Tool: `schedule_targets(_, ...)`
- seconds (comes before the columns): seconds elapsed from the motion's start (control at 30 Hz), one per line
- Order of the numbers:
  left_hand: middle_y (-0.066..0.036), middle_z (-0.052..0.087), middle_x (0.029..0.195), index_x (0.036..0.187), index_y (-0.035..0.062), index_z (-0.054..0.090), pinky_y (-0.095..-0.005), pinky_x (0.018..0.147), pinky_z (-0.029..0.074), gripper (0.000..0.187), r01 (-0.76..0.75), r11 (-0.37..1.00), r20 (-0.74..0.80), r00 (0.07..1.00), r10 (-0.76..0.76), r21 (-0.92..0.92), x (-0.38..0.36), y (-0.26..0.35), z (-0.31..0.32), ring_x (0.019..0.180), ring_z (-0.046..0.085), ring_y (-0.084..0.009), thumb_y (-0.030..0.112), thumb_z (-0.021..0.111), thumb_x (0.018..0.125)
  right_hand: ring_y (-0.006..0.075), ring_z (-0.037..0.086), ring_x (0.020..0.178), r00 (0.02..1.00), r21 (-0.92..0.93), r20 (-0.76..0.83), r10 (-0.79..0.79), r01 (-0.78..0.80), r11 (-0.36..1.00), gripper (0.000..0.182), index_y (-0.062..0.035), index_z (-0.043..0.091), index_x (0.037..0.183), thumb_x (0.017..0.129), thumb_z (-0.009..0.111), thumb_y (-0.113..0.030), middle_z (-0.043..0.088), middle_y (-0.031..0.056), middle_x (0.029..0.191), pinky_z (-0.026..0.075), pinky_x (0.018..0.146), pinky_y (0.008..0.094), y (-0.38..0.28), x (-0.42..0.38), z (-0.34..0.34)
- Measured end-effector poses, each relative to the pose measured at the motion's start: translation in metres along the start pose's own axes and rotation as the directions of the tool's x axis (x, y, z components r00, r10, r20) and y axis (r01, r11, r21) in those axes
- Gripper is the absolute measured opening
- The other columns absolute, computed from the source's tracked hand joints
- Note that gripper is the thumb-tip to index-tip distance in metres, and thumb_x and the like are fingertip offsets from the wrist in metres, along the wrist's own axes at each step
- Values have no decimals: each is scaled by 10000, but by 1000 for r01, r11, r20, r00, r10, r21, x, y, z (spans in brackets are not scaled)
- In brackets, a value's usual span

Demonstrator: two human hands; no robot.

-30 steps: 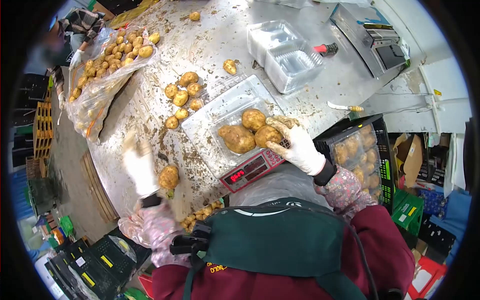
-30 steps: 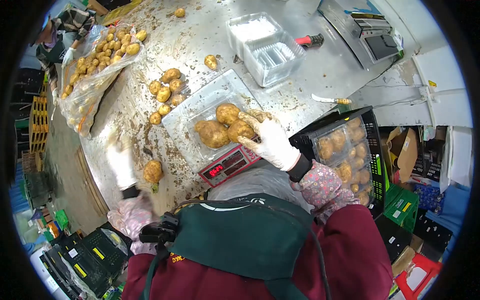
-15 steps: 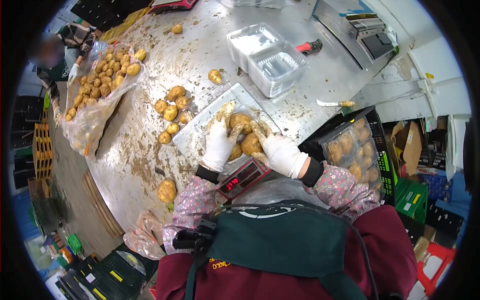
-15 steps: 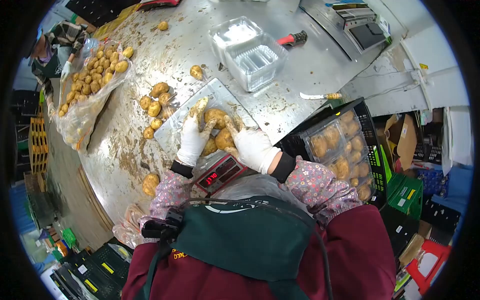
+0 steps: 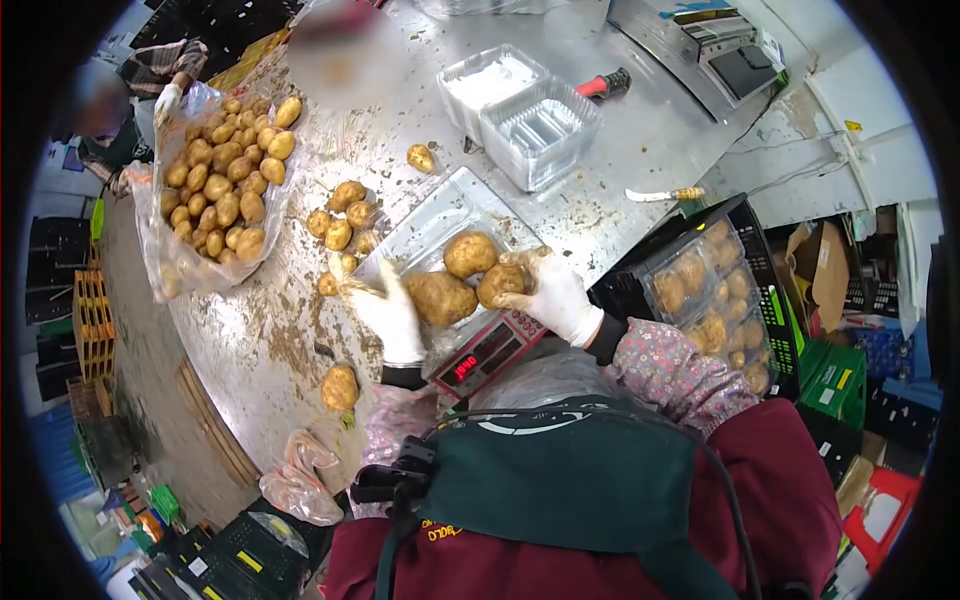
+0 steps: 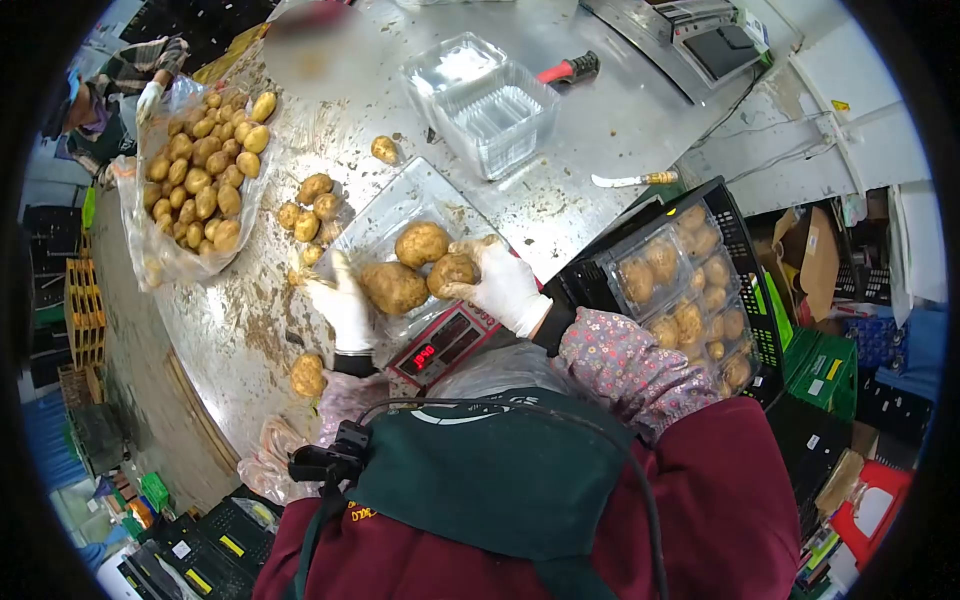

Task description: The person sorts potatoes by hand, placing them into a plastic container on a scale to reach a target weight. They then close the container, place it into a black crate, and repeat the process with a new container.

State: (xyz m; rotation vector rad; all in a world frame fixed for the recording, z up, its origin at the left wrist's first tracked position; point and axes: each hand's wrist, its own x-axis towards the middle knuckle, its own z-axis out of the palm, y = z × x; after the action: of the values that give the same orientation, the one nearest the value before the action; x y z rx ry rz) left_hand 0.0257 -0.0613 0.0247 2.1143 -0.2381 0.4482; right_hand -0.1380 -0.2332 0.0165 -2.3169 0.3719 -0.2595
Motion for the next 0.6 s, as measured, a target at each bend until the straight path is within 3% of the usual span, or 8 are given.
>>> schedule_targets(0.03, -176, 541, 1319, 1342, -28, 463, -377, 1044, 388, 577, 509, 687, 277, 860, -428, -518, -6, -4, -2, 1177, 529, -260, 385, 597, 962, 329, 637, 955, 995, 44, -7, 95, -95, 995, 533, -104, 624, 1234, 776, 774, -331, 650, 165, 1013, 520, 815, 382, -1, 2, 0)
schedule_targets(0.13, -133, 526, 1380, 1368, 8, 467, -346, 1029, 405, 505, 603, 170, 556, 790, -257, -779, 11, -25, -6, 1241, 515, -237, 373, 480, 1019, 274, 647, 938, 995, 258, -1, 98, -95, 962, 474, -100, 675, 1153, 746, 802, -308, 657, 155, 1008, 509, 839, 350, 10, 7, -1)
schedule_targets(0.23, -105, 558, 1343, 1333, 17, 504, -341, 1038, 405, 465, 572, 285, 521, 820, -237, -769, 11, -14, -30, 1216, 540, -233, 363, 467, 1024, 148, 637, 832, 985, 629, 67, 157, -163, 760, 268, 4, 678, 1073, 903, 657, -203, 674, 78, 961, 511, 768, 265, 30, 9, -8)
schedule_targets(0.33, -114, 587, 1279, 1285, 23, 551, -325, 1057, 386, 387, 578, 735, 687, 694, -214, -355, -15, -7, -57, 1199, 538, -200, 216, 618, 957, 118, 635, 758, 896, 867, 247, 369, -374, 328, 292, 18, 640, 1120, 975, 551, -219, 666, 70, 937, 527, 691, 263, 50, 10, -7)
schedule_targets(0.4, -66, 672, 1063, 1227, 20, 561, -260, 826, 507, 387, -157, 966, 274, 938, 211, -206, -49, -14, -48, 940, 634, -144, 137, 708, 889, 119, 625, 730, 769, 766, 544, 335, -619, 176, 273, -20, 594, 1149, 993, 550, -240, 634, 49, 880, 570, 668, 287, 46, 13, -19)
schedule_targets(0.47, -77, 676, 930, 1187, -8, 559, -235, 657, 522, 318, 642, 685, 581, 719, -382, -344, -71, -32, -59, 782, 670, -153, 111, 673, 915, 132, 625, 734, 828, 759, 484, 283, -558, 337, 295, 3, 574, 1153, 917, 656, -154, 619, 48, 899, 581, 670, 301, 42, 8, -12)
schedule_targets(0.53, -79, 678, 911, 1134, -12, 584, -229, 605, 516, 240, 839, 460, 698, 515, -498, -291, -73, -27, -67, 743, 682, -169, 146, 619, 958, 148, 659, 863, 868, 840, 458, 193, -493, 228, 360, 4, 558, 1215, 875, 662, -58, 662, 90, 1037, 571, 762, 306, 56, -6, 1)
schedule_targets(0.6, -91, 675, 906, 1092, -11, 619, -258, 674, 540, 226, 788, 477, 665, 598, -447, -388, -82, -28, -64, 789, 685, -184, 173, 617, 961, 152, 638, 985, 885, 852, 443, 139, -465, 242, 392, -5, 550, 1225, 860, 682, -52, 656, 80, 1084, 553, 825, 314, 53, -13, -3)
